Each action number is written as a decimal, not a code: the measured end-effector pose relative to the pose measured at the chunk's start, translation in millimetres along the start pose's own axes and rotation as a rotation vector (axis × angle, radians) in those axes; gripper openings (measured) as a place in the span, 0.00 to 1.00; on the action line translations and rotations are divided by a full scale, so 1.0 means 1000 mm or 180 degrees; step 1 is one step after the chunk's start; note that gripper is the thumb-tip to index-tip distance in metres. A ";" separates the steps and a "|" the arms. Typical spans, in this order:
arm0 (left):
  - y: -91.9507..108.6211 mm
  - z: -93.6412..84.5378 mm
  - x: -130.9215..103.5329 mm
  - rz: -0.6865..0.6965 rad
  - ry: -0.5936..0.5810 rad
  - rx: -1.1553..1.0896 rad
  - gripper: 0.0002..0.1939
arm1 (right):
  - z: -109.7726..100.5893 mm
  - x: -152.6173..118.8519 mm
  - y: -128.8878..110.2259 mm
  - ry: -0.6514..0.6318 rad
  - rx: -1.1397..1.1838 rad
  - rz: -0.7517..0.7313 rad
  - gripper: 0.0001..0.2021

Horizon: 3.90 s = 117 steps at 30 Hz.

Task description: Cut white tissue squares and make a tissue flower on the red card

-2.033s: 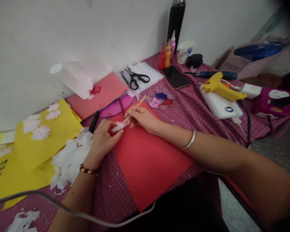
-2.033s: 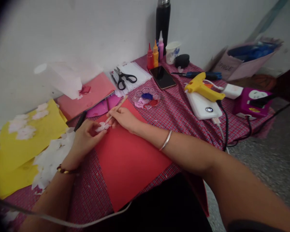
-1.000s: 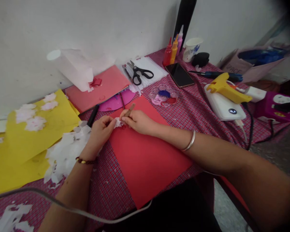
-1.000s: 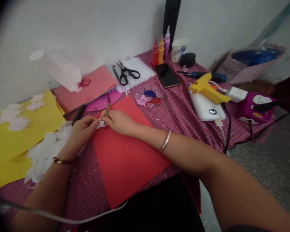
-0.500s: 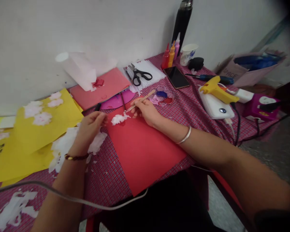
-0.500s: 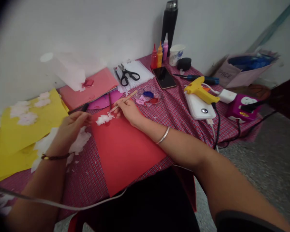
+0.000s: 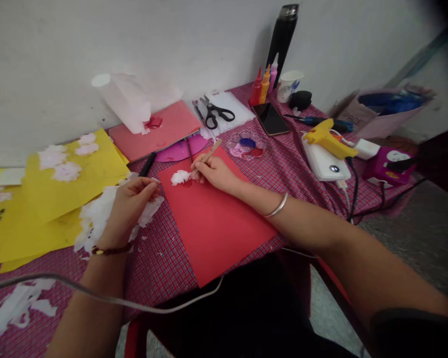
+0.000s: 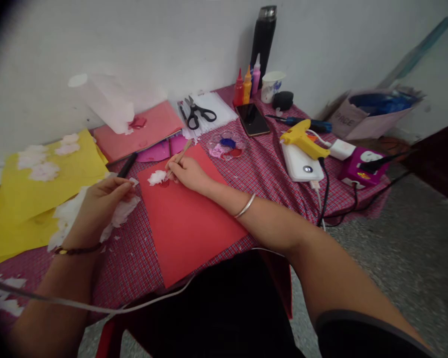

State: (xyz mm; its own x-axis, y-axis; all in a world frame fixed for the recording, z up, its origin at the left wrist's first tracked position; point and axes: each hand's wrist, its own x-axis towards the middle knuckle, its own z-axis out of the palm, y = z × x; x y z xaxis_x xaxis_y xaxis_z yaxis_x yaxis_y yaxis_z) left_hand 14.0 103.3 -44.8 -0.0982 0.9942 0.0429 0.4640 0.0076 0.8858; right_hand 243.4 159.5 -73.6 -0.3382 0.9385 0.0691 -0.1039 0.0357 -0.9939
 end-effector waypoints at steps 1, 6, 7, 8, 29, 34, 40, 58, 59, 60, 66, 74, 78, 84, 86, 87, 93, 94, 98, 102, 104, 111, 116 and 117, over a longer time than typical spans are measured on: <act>-0.001 0.001 0.000 -0.0006 -0.0040 0.0020 0.08 | 0.000 0.000 0.000 -0.0045 -0.0107 -0.0068 0.12; -0.006 0.002 -0.005 0.0106 -0.0308 0.0250 0.08 | -0.009 -0.001 -0.005 0.0294 -0.0468 -0.0610 0.09; -0.007 0.002 -0.007 0.0117 -0.0319 0.0288 0.08 | -0.011 -0.001 -0.005 0.0358 -0.0539 -0.0663 0.10; -0.007 0.001 -0.008 0.0114 -0.0313 0.0317 0.08 | -0.012 -0.001 -0.005 0.0372 -0.0617 -0.0689 0.10; 0.048 0.042 0.023 -0.0311 0.0084 -0.0083 0.06 | -0.011 -0.003 -0.009 0.0286 -0.0131 -0.0985 0.08; 0.037 0.036 0.020 -0.0842 -0.0285 -0.0211 0.07 | -0.003 -0.004 -0.008 0.0061 -0.0278 -0.0863 0.08; 0.038 0.046 0.016 -0.0844 -0.0381 -0.0171 0.08 | 0.002 -0.009 -0.006 -0.0081 -0.0722 -0.0890 0.10; 0.026 0.054 0.024 -0.0263 -0.0150 0.0417 0.06 | 0.003 -0.003 0.001 -0.0325 -0.1582 -0.0748 0.10; 0.025 0.054 0.024 -0.0247 -0.0136 0.0404 0.06 | 0.003 -0.003 0.002 -0.0342 -0.1612 -0.0740 0.11; 0.024 0.054 0.024 -0.0236 -0.0130 0.0383 0.06 | 0.003 -0.002 0.002 -0.0356 -0.1627 -0.0731 0.11; 0.024 0.055 0.023 -0.0255 -0.0135 0.0305 0.06 | 0.003 0.000 0.004 -0.0208 -0.1489 -0.0753 0.11; 0.031 0.053 0.017 -0.0356 -0.0168 0.0514 0.06 | 0.001 -0.003 0.003 -0.0116 -0.1332 -0.0756 0.10; 0.031 0.047 0.015 -0.0367 -0.0511 0.0526 0.07 | 0.001 -0.005 0.002 -0.0166 -0.1259 -0.0620 0.10; 0.032 0.049 0.015 -0.0328 -0.0511 0.0781 0.06 | 0.002 -0.006 0.002 -0.0182 -0.1258 -0.0590 0.10; 0.031 0.051 0.016 -0.0303 -0.0392 0.0824 0.05 | 0.002 -0.005 0.003 -0.0171 -0.1266 -0.0622 0.11; 0.030 0.051 0.016 -0.0273 -0.0337 0.0843 0.05 | 0.002 -0.004 0.003 -0.0186 -0.1275 -0.0632 0.11; 0.026 0.051 0.019 -0.0112 -0.0247 0.0940 0.06 | 0.003 -0.004 0.004 -0.0313 -0.1404 -0.0573 0.11; 0.026 0.051 0.019 -0.0137 -0.0244 0.0951 0.06 | 0.003 -0.003 0.004 -0.0322 -0.1426 -0.0562 0.11; 0.029 0.052 0.019 -0.0224 -0.0205 0.0927 0.05 | 0.003 -0.003 0.005 -0.0313 -0.1467 -0.0581 0.10; 0.030 0.053 0.018 -0.0209 -0.0192 0.0846 0.05 | 0.003 -0.003 0.005 -0.0273 -0.1485 -0.0621 0.10; 0.031 0.053 0.018 -0.0214 -0.0178 0.0826 0.05 | 0.003 -0.003 0.004 -0.0272 -0.1511 -0.0611 0.10; 0.034 0.054 0.018 -0.0291 -0.0187 0.0913 0.05 | 0.004 -0.002 0.005 -0.0306 -0.1680 -0.0547 0.10; 0.026 0.052 0.021 -0.0229 -0.0142 0.0657 0.05 | 0.003 -0.004 0.002 -0.0412 -0.1882 -0.0639 0.10; 0.024 0.052 0.021 -0.0262 -0.0147 0.0562 0.04 | 0.004 -0.005 0.001 -0.0450 -0.1961 -0.0675 0.10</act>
State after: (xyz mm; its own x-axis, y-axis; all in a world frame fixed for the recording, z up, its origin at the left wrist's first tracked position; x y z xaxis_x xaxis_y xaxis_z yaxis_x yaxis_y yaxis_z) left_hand 68.5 130.3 -46.7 -0.1034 0.9933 -0.0512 0.6038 0.1036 0.7904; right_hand 241.7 153.7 -75.1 -0.4931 0.8370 0.2373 0.3577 0.4437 -0.8217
